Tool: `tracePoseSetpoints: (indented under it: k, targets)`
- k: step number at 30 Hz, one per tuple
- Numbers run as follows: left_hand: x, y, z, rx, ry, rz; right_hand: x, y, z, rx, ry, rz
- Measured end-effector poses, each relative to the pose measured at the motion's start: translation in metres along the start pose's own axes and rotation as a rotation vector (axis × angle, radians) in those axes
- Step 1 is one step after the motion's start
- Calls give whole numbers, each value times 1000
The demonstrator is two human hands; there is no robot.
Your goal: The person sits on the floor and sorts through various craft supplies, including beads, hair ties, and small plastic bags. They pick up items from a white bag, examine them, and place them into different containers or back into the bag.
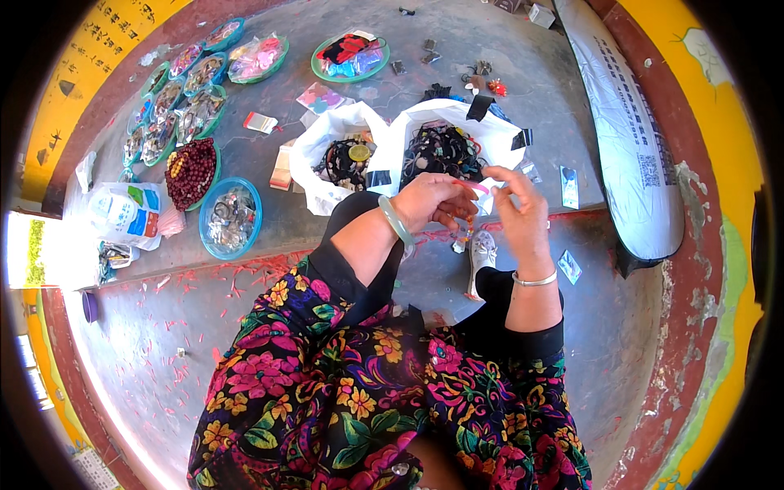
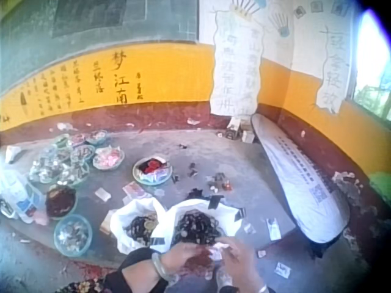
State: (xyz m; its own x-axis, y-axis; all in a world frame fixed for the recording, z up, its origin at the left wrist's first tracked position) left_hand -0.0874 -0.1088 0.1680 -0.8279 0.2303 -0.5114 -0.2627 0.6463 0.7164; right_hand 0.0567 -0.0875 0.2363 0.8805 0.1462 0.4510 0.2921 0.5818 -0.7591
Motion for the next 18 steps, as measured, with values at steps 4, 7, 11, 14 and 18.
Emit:
tracePoseSetpoints:
  k: [4, 7, 11, 14, 18]
  targets:
    - [4, 6, -1, -39, -21, -127, -4, 31, -10, -460, 5, 390]
    - [10, 6, 0, -69, 13, -155, -19, 30, -14, -556, -145, 393]
    - [4, 8, -1, -82, -41, -168, -25, 38, -18, -593, -88, 420]
    - [-6, 16, -10, -45, -99, -193, -24, 45, -21, -668, 10, 513]
    - [12, 0, 5, -43, 31, -149, -26, 46, -23, -735, 49, 658]
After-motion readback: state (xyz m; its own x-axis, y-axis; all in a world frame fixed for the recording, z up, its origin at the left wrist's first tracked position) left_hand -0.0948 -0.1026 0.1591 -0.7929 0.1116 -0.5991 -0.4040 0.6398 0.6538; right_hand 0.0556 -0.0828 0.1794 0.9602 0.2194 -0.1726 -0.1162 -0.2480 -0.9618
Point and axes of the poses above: each hand's wrist, its own z-axis towards the middle knuckle, its own x-axis out of the back of the hand, y = z × x, the point moved 5 cm from there along z, towards the middle knuckle, and after that the axes turned 10 degrees about x, right-handed, at the moved point
